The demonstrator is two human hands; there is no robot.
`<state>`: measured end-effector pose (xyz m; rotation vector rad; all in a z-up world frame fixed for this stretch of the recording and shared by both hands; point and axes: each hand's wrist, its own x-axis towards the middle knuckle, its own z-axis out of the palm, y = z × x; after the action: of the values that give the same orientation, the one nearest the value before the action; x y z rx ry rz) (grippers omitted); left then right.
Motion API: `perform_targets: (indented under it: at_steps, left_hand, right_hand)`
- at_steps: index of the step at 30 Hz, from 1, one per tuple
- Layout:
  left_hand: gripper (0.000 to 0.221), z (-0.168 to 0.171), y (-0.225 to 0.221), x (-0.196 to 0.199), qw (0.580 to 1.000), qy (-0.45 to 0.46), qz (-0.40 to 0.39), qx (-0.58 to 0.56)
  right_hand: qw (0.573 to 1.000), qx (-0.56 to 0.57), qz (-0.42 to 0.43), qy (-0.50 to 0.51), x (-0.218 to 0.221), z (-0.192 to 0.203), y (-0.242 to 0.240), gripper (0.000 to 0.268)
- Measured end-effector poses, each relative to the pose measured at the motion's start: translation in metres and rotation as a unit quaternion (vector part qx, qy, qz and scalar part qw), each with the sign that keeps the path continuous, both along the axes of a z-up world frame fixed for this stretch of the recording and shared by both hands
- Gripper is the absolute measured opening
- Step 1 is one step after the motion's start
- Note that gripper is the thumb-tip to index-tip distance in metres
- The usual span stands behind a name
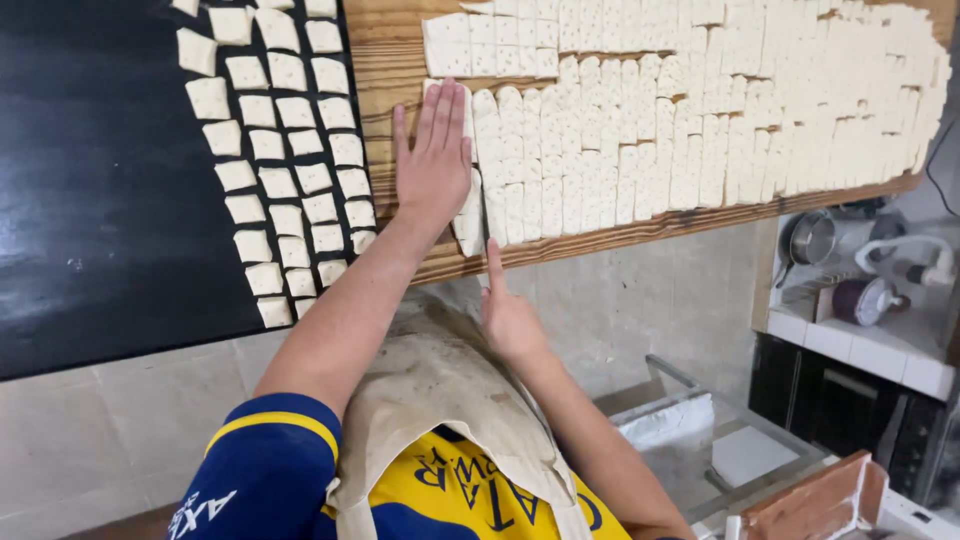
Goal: Cutting dough into small squares and arranging them neatly on a baking tray
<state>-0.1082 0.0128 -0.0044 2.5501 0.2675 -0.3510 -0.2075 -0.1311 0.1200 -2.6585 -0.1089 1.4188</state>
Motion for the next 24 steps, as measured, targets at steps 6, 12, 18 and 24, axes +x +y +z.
perform_targets:
  at_steps: [6, 12, 18, 24]
  left_hand:
    - [0.069, 0.004, 0.005, -0.024, 0.999, -0.021, -0.035, 0.005]
    - [0.099, 0.000, -0.016, -0.088, 0.993, -0.040, -0.106, 0.014]
    - [0.104, -0.009, -0.015, -0.093, 0.990, -0.060, -0.128, 0.015]
    - [0.085, 0.000, 0.008, -0.055, 0.995, -0.076, -0.060, -0.020]
  right_hand:
    - [0.996, 0.060, -0.015, -0.063, 0.022, -0.009, 0.002, 0.068]
    - [0.998, 0.042, 0.003, -0.046, 0.029, 0.022, -0.015, 0.072]
    - [0.992, 0.066, -0.062, -0.084, 0.026, 0.028, -0.025, 0.071]
    - [0.978, 0.133, -0.090, -0.134, 0.062, 0.020, 0.016, 0.068]
